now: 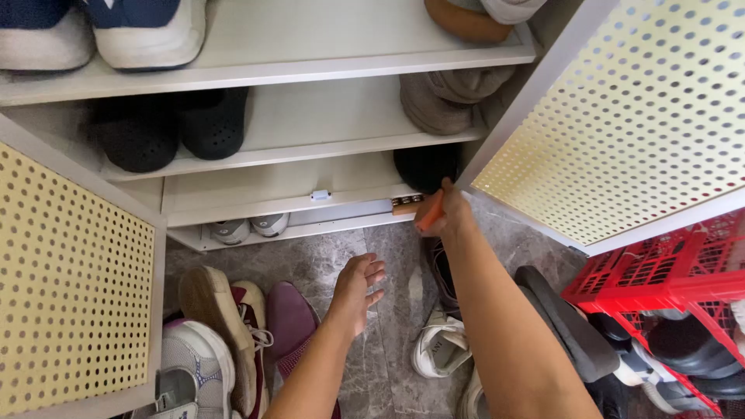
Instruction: The person kneels in front of a shoe cabinet and uses an orange sponge to wipe the exterior of several shoes, including sneakers, boots, and flats. After cleaning, the person places the shoes back onto the cabinet shelves.
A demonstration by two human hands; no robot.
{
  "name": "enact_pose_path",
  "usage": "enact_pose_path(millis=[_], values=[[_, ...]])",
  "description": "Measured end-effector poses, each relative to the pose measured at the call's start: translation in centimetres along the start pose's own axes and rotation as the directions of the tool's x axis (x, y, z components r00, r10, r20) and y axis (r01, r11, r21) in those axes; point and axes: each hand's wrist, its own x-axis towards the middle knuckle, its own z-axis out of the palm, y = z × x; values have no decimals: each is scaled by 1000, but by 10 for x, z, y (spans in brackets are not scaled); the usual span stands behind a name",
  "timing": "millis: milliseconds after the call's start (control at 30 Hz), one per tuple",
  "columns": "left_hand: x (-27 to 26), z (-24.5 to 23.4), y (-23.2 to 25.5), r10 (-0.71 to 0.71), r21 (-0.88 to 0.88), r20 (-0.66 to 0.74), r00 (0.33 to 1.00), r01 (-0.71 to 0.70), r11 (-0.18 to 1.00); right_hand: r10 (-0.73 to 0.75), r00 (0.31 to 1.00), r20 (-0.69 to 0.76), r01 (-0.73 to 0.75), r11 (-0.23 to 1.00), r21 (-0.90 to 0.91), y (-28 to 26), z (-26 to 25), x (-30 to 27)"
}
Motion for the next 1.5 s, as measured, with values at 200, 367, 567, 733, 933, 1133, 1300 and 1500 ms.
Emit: enact_pose_path(millis=[200,367,567,733,933,1133,1300,1500], values=[[11,3,-9,24,-21,16,1000,-23,999,-291,949,-118,276,952,-130,8,41,-86],[5,15,-25,6,-10,10,1000,-6,1000,-371,926,-73,339,899,-277,-2,37,-79],[4,17,-63,-17,5,27,999,17,1000,-489,848,204,509,646,-569,6,-35,-138],[-3,37,-107,-35,50,113,993,29,998,-490,864,114,294,308,-905,-7,-146,-236],[-40,95,-151,-58,124,270,961,26,992,-671,702,237,69,-268,-961,-38,-268,-318],[-74,143,-192,-119,278,334,935,23,960,-605,796,24,-141,-223,-965,-35,-338,-359],[-107,169,-238,-191,649,293,937,-48,759,-468,873,-139,-225,-134,-965,-4,-363,-368],[-128,191,-281,-171,731,122,978,28,682,-416,896,-156,-21,313,-950,16,-384,-365]])
